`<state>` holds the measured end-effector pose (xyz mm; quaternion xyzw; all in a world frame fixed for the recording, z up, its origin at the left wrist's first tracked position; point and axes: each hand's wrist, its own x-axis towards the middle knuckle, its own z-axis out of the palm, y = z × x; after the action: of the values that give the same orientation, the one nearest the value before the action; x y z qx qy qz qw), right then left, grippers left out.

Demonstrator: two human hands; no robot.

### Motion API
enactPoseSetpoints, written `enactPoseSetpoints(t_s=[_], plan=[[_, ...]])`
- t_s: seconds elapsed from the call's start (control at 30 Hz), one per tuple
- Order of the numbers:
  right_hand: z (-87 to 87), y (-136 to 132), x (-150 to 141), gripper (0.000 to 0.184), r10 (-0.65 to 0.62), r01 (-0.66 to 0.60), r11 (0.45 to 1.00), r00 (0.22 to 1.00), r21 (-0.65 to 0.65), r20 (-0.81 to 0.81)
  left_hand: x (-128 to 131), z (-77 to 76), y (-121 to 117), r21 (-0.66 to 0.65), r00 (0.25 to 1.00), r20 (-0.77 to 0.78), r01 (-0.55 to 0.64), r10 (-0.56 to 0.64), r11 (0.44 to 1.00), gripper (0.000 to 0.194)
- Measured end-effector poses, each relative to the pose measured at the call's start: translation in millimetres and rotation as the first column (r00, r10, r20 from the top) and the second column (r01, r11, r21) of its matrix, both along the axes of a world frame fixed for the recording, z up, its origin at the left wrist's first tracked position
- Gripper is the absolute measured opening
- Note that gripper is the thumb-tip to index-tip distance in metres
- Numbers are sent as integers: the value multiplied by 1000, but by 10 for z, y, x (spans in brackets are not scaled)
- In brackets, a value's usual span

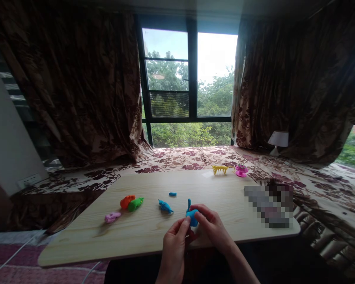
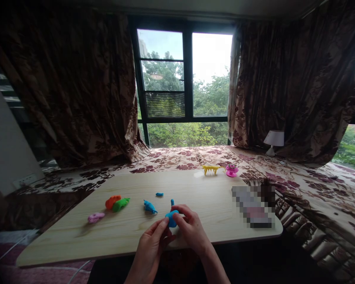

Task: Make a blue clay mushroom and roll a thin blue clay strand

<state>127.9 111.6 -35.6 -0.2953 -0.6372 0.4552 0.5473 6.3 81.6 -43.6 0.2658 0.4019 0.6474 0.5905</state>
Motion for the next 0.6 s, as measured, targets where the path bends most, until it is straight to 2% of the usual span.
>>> enactPoseSetpoints(t_s=[0.6], plan=[[18, -31, 11, 22, -13, 13, 1000, 1000, 12, 16, -2, 26, -30, -16, 1000, 22, -1, 1, 1000, 19]])
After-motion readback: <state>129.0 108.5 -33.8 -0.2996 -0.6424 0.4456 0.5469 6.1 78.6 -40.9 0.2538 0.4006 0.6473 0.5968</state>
